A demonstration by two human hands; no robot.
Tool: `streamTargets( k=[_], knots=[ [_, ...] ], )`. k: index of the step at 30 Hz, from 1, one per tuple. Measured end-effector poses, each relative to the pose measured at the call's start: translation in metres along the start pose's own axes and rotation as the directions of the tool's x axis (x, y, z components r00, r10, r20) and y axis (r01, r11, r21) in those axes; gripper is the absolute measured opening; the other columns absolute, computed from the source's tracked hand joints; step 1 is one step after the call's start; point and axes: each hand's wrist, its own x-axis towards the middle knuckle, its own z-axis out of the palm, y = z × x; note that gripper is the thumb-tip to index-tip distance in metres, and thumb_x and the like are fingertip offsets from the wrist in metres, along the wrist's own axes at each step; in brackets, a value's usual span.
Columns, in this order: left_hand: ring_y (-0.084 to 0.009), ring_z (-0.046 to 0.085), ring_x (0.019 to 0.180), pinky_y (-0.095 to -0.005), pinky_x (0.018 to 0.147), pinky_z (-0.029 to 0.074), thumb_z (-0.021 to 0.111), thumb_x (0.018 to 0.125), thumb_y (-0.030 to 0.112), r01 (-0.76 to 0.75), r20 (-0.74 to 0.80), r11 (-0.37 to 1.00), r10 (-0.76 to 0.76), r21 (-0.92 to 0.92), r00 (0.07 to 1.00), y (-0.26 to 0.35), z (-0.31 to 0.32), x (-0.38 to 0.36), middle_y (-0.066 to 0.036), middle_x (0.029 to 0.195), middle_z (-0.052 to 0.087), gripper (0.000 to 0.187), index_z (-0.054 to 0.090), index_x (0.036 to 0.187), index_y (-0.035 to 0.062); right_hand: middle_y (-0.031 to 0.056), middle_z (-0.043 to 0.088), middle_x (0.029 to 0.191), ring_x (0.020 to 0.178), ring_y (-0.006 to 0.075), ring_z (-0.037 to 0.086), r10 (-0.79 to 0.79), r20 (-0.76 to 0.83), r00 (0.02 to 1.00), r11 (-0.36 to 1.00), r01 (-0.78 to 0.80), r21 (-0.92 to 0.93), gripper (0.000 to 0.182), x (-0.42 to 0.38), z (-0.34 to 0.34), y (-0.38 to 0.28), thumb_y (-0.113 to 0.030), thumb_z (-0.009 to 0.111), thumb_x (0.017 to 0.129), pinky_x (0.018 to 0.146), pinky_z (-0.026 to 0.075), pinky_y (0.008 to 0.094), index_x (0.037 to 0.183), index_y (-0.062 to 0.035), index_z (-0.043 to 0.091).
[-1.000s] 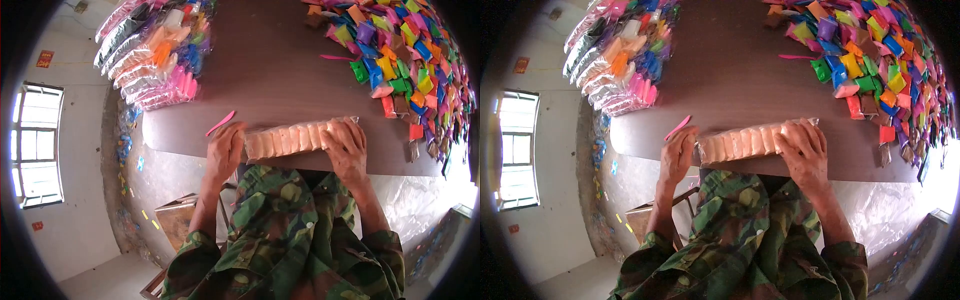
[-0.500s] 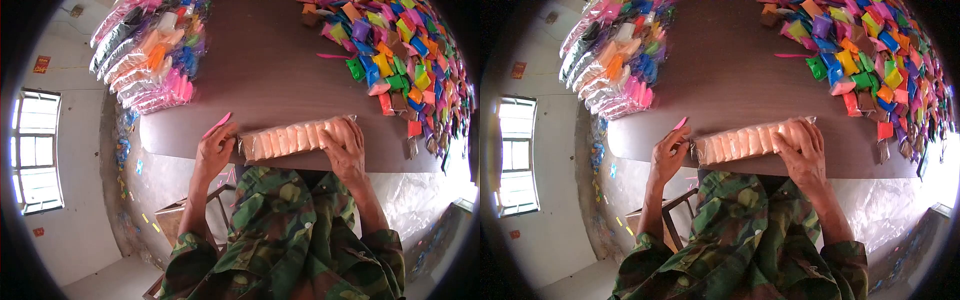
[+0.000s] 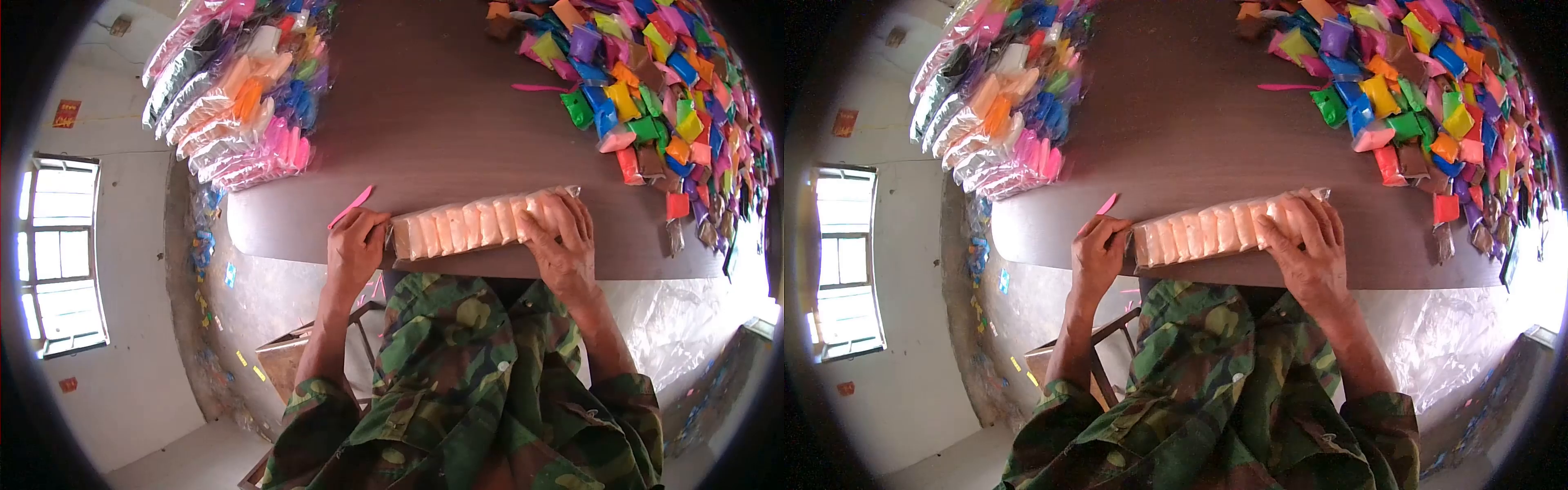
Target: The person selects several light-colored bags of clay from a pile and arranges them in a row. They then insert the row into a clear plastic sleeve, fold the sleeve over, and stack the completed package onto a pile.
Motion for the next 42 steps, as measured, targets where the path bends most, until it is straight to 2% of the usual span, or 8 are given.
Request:
streamTargets(
  k=[7,10,13,21,24,29,37,42],
  knots=[
    [-0.0321,0.077,0.094,-0.0393,0.079,0.061,0.072,0.096,-0.003,0.114,-0.051,0.993,-0.114,0.006,0.992,0.004,-0.014,0.000,-0.015,0.108,0.078,0.022,0.078,0.116,0.0020,0.0140,0.064,0.143,0.139,0.0398,0.059,0.006,0.000,1.000,1.000,-0.006,0.003,0.046,0.000,0.000,-0.001,-0.011,0.086,0.087,0.119,0.046,0.0568,0.132,-0.0175,0.080],
    [-0.0217,0.075,0.096,-0.0356,0.081,0.060,0.070,0.102,-0.001,0.102,-0.046,0.988,-0.108,-0.120,0.993,0.027,-0.023,0.007,-0.012,0.110,0.079,0.023,0.077,0.123,0.0014,0.0141,0.064,0.143,0.140,0.0397,0.059,0.021,0.012,1.000,1.000,-0.021,0.002,0.045,-0.001,0.000,-0.001,-0.011,0.087,0.087,0.120,0.045,0.0569,0.132,-0.0174,0.080],
    [-0.0198,0.075,0.097,-0.0341,0.081,0.060,0.071,0.102,0.000,-0.084,0.018,0.996,0.084,0.013,0.996,0.019,-0.007,0.005,-0.011,0.111,0.079,0.025,0.078,0.125,0.0022,0.0140,0.063,0.144,0.140,0.0396,0.059,0.011,-0.001,1.000,1.000,-0.011,0.012,0.046,-0.001,0.001,-0.001,-0.010,0.087,0.086,0.120,0.045,0.0568,0.131,-0.0165,0.080],
    [-0.0318,0.076,0.102,-0.0402,0.089,0.060,0.073,0.098,0.002,0.236,-0.069,0.971,-0.234,0.030,0.970,0.012,-0.011,-0.006,-0.015,0.118,0.078,0.020,0.077,0.118,0.0019,0.0138,0.062,0.145,0.141,0.0385,0.058,0.029,-0.009,1.000,0.998,-0.029,0.057,0.054,-0.002,0.000,0.003,-0.008,0.090,0.081,0.118,0.047,0.0562,0.133,-0.0132,0.077],
    [-0.0292,0.074,0.113,-0.0368,0.087,0.061,0.070,0.102,0.003,-0.018,-0.124,0.980,0.043,0.197,0.991,0.037,-0.011,0.000,-0.016,0.130,0.076,0.024,0.076,0.125,0.0010,0.0137,0.062,0.145,0.142,0.0380,0.057,0.052,-0.008,0.999,0.997,-0.051,0.063,0.058,-0.006,0.000,0.002,-0.008,0.091,0.079,0.119,0.047,0.0568,0.134,-0.0098,0.074],
    [-0.0415,0.066,0.131,-0.0501,0.113,0.051,0.070,0.101,0.008,-0.055,0.059,0.957,0.040,0.283,0.997,0.046,0.009,-0.013,-0.020,0.141,0.071,0.032,0.072,0.132,-0.0018,0.0146,0.061,0.148,0.142,0.0389,0.057,0.088,-0.026,0.996,0.991,-0.084,0.105,0.064,-0.004,-0.008,0.001,-0.008,0.091,0.079,0.118,0.047,0.0571,0.139,-0.0049,0.069],
    [-0.0404,0.056,0.145,-0.0544,0.120,0.044,0.075,0.102,0.018,-0.138,0.007,0.888,0.151,0.438,0.989,0.067,0.010,-0.012,-0.018,0.158,0.060,0.042,0.070,0.139,0.0013,0.0148,0.064,0.149,0.136,0.0367,0.062,0.178,0.038,0.983,0.981,-0.180,0.070,0.058,-0.024,-0.037,0.019,-0.031,0.087,0.091,0.116,0.048,0.0538,0.139,-0.0031,0.069],
    [-0.0371,0.056,0.146,-0.0553,0.120,0.043,0.084,0.094,0.019,-0.362,0.145,0.883,0.333,0.299,0.932,0.112,0.056,-0.016,-0.014,0.154,0.063,0.049,0.072,0.140,0.0052,0.0162,0.069,0.141,0.127,0.0386,0.067,0.159,0.014,0.987,0.983,-0.159,0.089,0.048,-0.020,-0.046,0.027,-0.028,0.083,0.095,0.113,0.050,0.0531,0.133,-0.0011,0.072]
  ],
)
